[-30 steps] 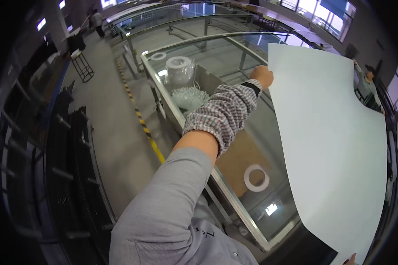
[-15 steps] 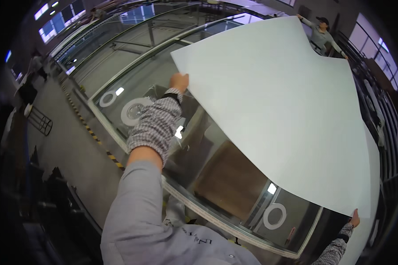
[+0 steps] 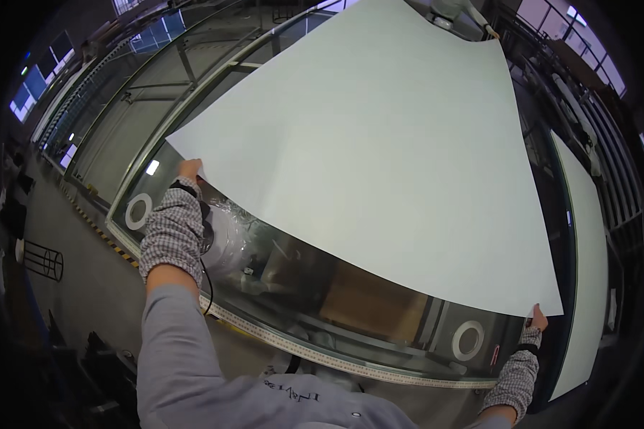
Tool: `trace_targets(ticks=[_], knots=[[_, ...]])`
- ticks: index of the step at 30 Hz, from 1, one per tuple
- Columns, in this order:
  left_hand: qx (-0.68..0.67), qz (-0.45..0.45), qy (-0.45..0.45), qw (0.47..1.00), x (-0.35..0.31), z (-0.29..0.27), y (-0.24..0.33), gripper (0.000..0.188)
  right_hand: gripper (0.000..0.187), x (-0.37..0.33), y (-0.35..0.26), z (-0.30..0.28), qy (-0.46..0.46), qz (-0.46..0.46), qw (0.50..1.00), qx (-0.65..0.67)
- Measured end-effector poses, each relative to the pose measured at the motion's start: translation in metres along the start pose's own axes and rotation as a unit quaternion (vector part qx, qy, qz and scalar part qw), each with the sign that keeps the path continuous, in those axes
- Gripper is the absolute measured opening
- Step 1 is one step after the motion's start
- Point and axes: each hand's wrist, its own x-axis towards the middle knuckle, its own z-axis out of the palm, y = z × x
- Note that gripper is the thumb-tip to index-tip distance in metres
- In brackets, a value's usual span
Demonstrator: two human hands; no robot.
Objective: The person places a large white sheet onto a glass table and secures it with tape. They then retrieve a bundle of black cables, measure and cut a length, and attach it to the edge of the sheet. Finally, they use a hammer to secure the assembly.
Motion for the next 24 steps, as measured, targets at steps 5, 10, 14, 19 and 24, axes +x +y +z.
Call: trace_targets(ticks=[5, 10, 14, 19, 24], knots=[[0.242, -0.165, -0.023, 0.956, -0.027, -0.005, 0.038, 0.023, 0.039, -0.057, 0.009, 0.021, -0.052, 0.056, 0.997, -0.004], [0.339, -0.101, 0.016, 0.935, -0.041, -0.062, 0.054, 0.02, 0.035, -0.078, 0.028, 0.065, -0.124, 0.133, 0.983, 0.032], [0.317, -0.03, -0.062, 0.946, -0.101, -0.077, 0.049, 0.029, 0.039, -0.077, 0.02, 0.076, -0.135, 0.114, 0.983, -0.058], [0.336, 0.069, -0.113, 0.933, -0.145, -0.083, 0.001, 0.039, 0.035, -0.073, 0.006, 0.081, -0.134, 0.163, 0.977, -0.045], [0.249, 0.035, -0.078, 0.965, -0.183, -0.088, -0.025, 0.051, 0.033, -0.085, 0.0, 0.081, -0.155, 0.15, 0.972, -0.09]])
